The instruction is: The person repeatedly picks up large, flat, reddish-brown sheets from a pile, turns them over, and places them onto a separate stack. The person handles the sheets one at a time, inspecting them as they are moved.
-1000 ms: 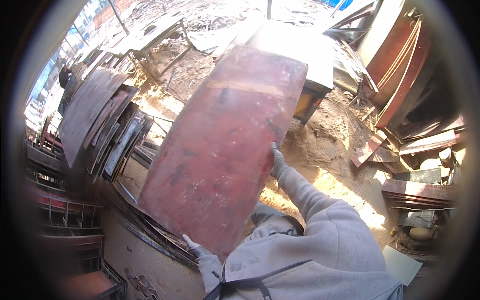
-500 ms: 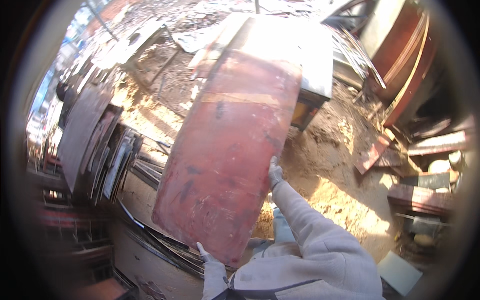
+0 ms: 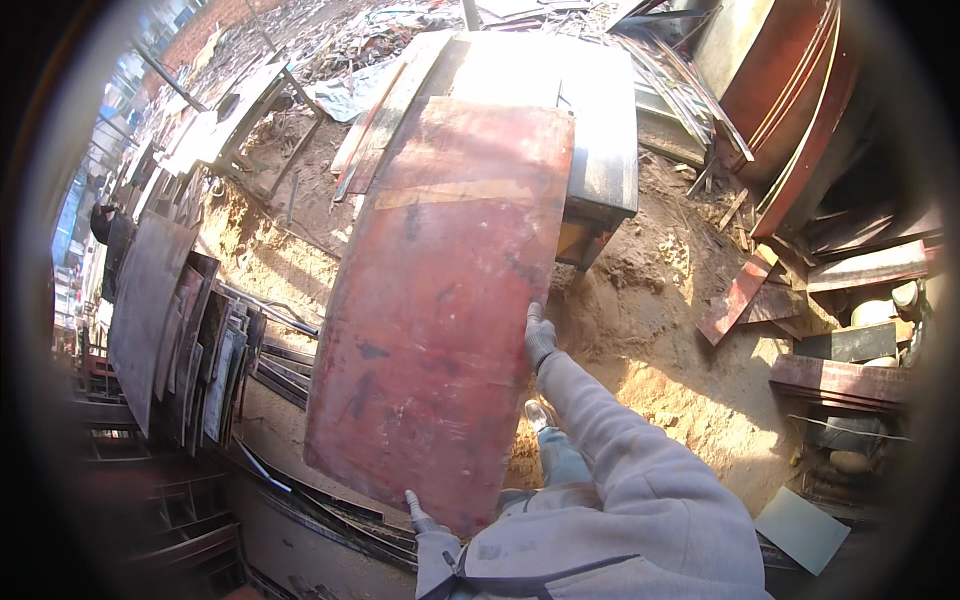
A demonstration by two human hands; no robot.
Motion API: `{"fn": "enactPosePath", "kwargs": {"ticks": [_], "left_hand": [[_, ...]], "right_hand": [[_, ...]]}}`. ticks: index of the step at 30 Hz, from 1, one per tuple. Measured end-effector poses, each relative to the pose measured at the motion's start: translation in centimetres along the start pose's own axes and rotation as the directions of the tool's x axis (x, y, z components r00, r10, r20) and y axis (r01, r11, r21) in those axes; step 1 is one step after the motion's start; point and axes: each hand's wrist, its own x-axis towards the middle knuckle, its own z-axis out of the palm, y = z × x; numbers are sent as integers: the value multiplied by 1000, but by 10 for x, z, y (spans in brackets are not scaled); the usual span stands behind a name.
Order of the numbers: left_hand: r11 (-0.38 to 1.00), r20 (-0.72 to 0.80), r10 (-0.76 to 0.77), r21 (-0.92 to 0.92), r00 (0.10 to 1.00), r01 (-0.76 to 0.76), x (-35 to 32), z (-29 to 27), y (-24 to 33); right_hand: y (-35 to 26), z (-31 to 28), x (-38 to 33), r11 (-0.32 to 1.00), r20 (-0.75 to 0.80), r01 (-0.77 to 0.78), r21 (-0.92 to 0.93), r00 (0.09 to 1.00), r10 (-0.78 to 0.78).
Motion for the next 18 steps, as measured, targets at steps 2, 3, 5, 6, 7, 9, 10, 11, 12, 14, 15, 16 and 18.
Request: {"fn": "enactPosePath", "kwargs": {"ticks": [2,3,5,6,7,9,10,11,12,14,15,16,18], "left_hand": [[999,92,44,-1,995,-44,-1,4,-2],[999,132,44,-4,990,-44,-4,7,-2],[999,141,40,7,989,-41,-13,18,0],[999,82,39,19,996,-41,-19,26,2],[998,100,46,40,994,-50,-26,35,4],[991,39,86,97,996,-89,-39,54,8],[992,-18,89,89,996,-87,-45,62,9],[991,-48,113,83,992,-109,-50,69,9],[991,-80,118,73,990,-112,-53,76,11],[994,-49,75,88,996,-70,-55,90,13],[996,-62,45,86,997,-39,-56,98,15],[998,21,31,58,999,-32,-56,109,16],[999,118,35,7,992,-36,-59,134,20]], "right_hand": [[-6,-1,3,1000,-7,-6,-3,1000,6],[-10,-1,6,1000,-10,-8,-4,1000,8],[-16,-2,15,1000,-15,-10,-7,1000,9],[-21,-2,21,1000,-17,-8,-7,1000,8],[-24,-2,26,1000,-17,-8,-10,1000,7],[-34,-2,39,1000,-21,-2,-12,1000,2],[-39,-2,46,1000,-23,5,-16,1000,-5],[-44,-2,51,1000,-26,9,-18,1000,-9],[-50,-3,57,1000,-32,16,-21,999,-17],[-63,-3,68,999,-41,33,-30,999,-34],[-71,-3,75,999,-48,41,-30,998,-42],[-80,-3,83,998,-50,52,-36,997,-54],[-103,-1,101,996,-55,76,-48,995,-79]]}}
